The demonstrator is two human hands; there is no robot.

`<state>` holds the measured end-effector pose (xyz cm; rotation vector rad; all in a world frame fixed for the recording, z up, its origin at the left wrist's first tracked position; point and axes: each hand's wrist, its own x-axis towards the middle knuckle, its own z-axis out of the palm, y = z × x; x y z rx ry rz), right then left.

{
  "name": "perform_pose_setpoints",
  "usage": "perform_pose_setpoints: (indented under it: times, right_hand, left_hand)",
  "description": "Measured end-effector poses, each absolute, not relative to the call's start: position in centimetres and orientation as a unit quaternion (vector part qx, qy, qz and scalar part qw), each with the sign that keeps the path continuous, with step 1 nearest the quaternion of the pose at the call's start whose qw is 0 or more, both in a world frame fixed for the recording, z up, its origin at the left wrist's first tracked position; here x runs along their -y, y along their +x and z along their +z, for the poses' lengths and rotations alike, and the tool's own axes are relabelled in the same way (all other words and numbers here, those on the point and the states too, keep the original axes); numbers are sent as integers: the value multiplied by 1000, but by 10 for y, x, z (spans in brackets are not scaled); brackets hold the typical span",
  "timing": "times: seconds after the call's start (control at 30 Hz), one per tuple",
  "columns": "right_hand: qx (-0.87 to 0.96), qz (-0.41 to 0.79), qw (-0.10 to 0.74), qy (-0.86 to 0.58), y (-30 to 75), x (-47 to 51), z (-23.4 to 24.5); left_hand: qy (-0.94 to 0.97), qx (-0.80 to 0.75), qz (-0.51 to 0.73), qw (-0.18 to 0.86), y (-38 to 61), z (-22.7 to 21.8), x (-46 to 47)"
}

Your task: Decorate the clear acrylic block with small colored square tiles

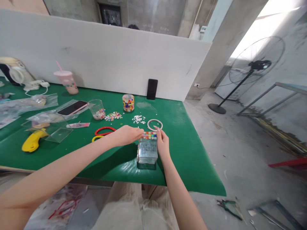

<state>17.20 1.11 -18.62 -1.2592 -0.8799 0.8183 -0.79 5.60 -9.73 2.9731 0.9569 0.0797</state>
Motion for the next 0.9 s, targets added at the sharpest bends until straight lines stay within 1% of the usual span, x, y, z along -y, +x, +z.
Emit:
perform_pose_setpoints:
  times: [0.1,0.2,0.37,0.67,0.9]
  right_hand:
    - [382,372,643,-550,172,-10,-184]
    - [376,410,634,-537,171,-9,-180]
    - [377,479,615,-500,167,-6,-175]
    - [387,480,619,-487,168,-7,-177]
    - [395,483,612,-485,167,-6,-176]
  left_hand:
    - [938,-340,55,33,-15,-91,-49]
    - [938,-340,53,47,-19,-95,-41]
    - [947,-319,26,25,-17,-113,-42]
    - [963,-261,-38,-60,-10,-102,-49]
    - [967,-241,-57,-62,-7,-99,-47]
